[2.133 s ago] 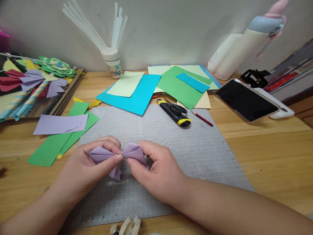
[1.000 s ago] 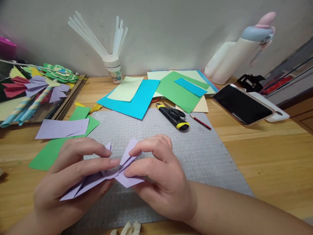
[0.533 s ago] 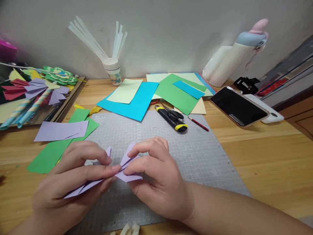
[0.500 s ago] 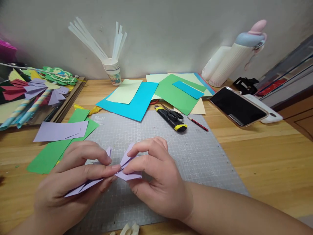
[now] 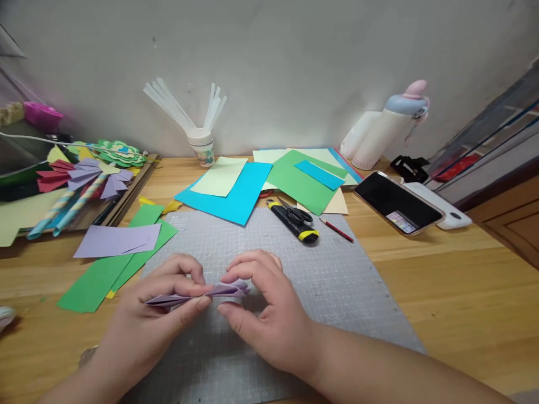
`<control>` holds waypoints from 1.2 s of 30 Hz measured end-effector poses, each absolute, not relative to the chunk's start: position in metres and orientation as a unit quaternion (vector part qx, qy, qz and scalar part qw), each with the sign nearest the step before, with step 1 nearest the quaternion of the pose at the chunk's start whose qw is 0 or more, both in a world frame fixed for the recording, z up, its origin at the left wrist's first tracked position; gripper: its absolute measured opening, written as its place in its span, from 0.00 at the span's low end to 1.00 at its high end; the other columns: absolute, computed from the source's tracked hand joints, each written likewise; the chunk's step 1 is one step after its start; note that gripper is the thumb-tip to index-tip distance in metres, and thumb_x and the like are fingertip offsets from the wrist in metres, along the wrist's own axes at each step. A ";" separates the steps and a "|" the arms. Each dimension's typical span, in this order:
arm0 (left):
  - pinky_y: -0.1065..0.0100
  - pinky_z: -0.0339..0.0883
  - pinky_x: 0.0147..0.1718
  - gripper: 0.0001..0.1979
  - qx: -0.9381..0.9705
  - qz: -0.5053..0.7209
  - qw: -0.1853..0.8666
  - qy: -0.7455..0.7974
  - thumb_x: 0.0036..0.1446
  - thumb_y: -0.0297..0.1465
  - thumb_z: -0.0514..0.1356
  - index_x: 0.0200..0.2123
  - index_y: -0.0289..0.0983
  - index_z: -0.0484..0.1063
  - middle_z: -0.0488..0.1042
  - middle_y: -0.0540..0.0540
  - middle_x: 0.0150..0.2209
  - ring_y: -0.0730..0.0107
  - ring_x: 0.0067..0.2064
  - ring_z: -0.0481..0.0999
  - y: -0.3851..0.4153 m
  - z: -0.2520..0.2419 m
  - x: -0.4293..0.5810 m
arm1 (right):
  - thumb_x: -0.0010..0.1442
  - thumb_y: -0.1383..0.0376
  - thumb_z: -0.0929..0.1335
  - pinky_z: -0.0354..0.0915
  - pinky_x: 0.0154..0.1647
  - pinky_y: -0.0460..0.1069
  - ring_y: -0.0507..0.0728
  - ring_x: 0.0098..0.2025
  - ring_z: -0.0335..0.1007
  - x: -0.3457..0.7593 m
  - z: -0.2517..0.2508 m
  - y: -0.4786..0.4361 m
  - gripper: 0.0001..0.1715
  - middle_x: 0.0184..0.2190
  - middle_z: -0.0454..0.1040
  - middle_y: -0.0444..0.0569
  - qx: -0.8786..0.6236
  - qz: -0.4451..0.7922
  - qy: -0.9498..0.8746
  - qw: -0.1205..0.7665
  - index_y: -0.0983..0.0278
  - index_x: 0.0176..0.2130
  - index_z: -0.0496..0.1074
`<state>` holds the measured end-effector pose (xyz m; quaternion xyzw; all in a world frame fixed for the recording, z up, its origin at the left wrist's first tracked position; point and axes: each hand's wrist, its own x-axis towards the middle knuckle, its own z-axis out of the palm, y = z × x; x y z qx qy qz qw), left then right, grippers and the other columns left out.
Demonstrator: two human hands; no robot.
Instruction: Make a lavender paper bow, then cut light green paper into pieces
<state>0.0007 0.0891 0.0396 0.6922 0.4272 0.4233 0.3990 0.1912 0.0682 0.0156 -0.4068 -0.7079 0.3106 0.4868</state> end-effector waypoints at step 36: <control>0.67 0.66 0.37 0.18 0.316 0.388 0.705 0.503 0.57 0.41 0.60 0.45 0.35 0.74 0.78 0.44 0.37 0.66 0.36 0.74 0.106 0.013 0.003 | 0.57 0.58 0.71 0.67 0.40 0.50 0.54 0.35 0.75 0.188 0.001 0.092 0.22 0.34 0.79 0.49 -0.462 0.713 -0.294 0.437 0.65 0.48 0.70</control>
